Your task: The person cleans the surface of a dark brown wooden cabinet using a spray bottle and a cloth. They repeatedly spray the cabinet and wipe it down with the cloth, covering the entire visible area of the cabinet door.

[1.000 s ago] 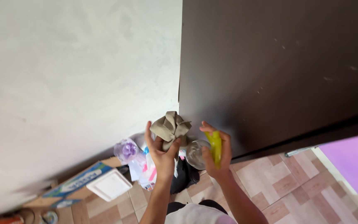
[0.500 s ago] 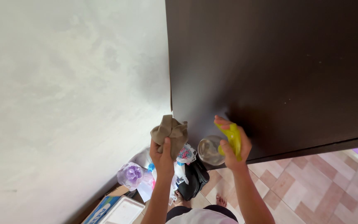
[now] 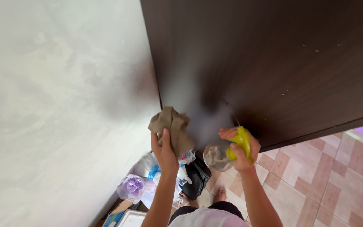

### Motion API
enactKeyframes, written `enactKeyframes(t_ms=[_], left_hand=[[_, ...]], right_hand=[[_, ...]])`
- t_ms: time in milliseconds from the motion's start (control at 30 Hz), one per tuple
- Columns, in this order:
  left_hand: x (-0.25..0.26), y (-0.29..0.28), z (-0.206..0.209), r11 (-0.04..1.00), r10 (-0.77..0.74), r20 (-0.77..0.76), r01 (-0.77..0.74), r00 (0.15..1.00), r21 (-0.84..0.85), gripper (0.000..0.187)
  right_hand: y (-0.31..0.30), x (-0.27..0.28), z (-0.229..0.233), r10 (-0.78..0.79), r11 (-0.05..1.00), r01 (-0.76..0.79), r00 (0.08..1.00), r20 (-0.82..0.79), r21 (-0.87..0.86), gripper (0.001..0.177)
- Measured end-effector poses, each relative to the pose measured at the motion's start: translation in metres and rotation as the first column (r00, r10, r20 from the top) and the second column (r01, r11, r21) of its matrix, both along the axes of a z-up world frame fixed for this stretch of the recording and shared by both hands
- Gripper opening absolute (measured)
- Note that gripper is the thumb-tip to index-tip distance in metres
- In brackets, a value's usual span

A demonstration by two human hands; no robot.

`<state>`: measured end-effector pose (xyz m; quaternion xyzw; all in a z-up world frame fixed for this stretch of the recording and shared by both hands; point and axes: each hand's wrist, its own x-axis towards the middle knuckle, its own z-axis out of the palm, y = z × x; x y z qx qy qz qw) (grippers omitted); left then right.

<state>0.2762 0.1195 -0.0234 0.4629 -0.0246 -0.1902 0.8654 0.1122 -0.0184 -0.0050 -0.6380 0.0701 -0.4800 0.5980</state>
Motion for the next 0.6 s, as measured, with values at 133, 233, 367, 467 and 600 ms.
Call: enactKeyframes(t_ms=[133,233,367,467,600], left_hand=[[0.000,-0.026,0.009,0.981,-0.024,-0.002,0.023,1.000,-0.192,0.053],[-0.003,-0.058,0.008,0.996,0.057,0.078,-0.063,0.995,0.070,0.055],[-0.004,-0.094,0.028,0.993,0.071,0.552,-0.009,0.831,-0.115,0.053],[-0.016,-0.105,0.052,0.966,-0.002,0.662,0.172,0.749,-0.192,0.054],[-0.035,-0.103,0.084,1.000,0.012,0.975,-0.030,0.223,-0.005,0.054]], right_hand=[[-0.003,-0.014,-0.004,-0.003,1.000,0.003,1.000,0.014,0.012,0.022],[-0.006,-0.024,0.002,0.020,0.999,-0.021,1.000,-0.022,-0.034,0.024],[-0.008,-0.032,0.014,0.033,0.994,-0.036,0.999,-0.027,-0.106,0.025],[-0.010,-0.038,0.015,0.054,0.991,-0.057,0.998,-0.031,-0.120,0.026],[-0.012,-0.050,0.007,-0.003,0.991,-0.008,0.997,-0.080,-0.132,0.027]])
